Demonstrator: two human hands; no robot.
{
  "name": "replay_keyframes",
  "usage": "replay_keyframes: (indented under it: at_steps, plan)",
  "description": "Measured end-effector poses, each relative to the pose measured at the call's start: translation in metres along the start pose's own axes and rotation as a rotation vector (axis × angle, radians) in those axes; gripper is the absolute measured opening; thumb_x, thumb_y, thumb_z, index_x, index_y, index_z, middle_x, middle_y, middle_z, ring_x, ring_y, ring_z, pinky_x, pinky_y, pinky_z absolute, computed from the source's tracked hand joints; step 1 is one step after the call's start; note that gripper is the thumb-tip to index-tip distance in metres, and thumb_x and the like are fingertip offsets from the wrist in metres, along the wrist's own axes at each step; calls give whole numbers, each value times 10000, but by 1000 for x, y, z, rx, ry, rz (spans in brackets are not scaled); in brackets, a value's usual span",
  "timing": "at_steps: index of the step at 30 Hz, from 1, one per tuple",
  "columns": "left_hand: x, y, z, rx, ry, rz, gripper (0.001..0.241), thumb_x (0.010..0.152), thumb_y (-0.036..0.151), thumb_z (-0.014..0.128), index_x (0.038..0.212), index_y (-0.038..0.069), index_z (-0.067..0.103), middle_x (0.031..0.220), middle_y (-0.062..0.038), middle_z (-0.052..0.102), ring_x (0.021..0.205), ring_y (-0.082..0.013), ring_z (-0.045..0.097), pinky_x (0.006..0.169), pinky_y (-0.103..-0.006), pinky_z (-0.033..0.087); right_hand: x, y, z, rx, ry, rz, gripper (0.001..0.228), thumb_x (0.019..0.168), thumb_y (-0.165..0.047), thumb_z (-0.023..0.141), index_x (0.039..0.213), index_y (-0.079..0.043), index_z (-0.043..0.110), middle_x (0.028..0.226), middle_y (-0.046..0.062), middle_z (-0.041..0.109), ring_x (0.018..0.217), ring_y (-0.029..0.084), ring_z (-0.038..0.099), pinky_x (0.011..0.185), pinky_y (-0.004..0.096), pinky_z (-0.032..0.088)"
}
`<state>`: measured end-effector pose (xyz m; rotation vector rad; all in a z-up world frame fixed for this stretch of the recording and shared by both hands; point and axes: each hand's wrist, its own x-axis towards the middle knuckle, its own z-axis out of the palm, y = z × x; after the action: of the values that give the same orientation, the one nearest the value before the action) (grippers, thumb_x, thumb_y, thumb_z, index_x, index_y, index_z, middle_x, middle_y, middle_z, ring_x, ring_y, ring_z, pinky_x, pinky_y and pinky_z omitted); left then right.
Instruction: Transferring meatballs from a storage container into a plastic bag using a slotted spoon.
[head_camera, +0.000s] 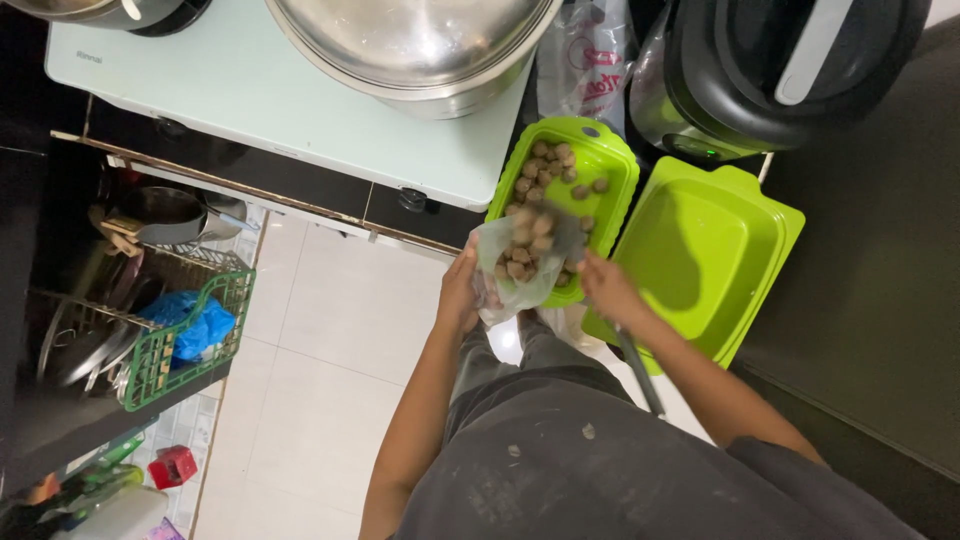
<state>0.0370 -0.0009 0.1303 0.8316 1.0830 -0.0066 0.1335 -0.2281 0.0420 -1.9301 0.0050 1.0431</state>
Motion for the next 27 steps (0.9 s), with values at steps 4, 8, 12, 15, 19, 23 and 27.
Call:
replay_keyframes:
  at_steps: [4,8,12,15,19,23,27]
  plan:
    - [-24,17,11,31,17,44,478,1027,330,562,1466,142,545,1527,-214,498,1413,-407,461,1129,-560,401,-42,-29,32,-396,-2,-256,527,1077,-204,453,1519,79,413,1239,342,654,1105,481,654,924,601,538]
    - [16,-16,-16,11,-21,11,451,1033,388,552,1457,236,579,1479,-170,561,1214,-371,634,899,-515,587,-24,-4,21,-389,100,-335,439,1034,-108,456,1425,84,505,1184,330,682,1109,529,627,953,654,496]
    - [61,-58,-45,51,15,28,432,1028,419,575,1426,258,613,1176,-195,711,718,-337,726,531,-461,635,43,-12,-13,-103,223,-59,607,1137,-457,252,1056,-39,684,700,173,590,616,298,556,719,488,475]
    - [81,-80,-62,56,30,23,467,996,481,609,1415,276,617,1073,-201,724,592,-313,697,405,-456,602,117,20,-28,-993,443,-196,624,1025,-23,481,1598,-14,235,1236,290,595,929,377,730,728,480,628]
    - [80,-82,-61,71,8,46,439,1006,473,580,1404,292,614,736,-243,659,428,-337,648,343,-419,600,145,8,-18,-1115,380,-153,769,970,38,487,1624,1,84,1323,337,519,973,443,713,778,538,596]
    - [93,-91,-68,77,2,58,419,1012,439,579,1392,270,628,706,-227,644,443,-303,654,356,-404,608,208,77,-14,-1040,326,-154,693,985,38,434,1604,31,123,1212,371,575,983,516,700,789,595,576]
    - [66,-68,-55,65,2,54,443,1001,454,587,1400,266,622,700,-232,636,441,-301,652,369,-393,615,193,36,-13,-889,298,-92,300,946,-27,564,1161,167,641,868,292,669,834,461,736,658,500,611]
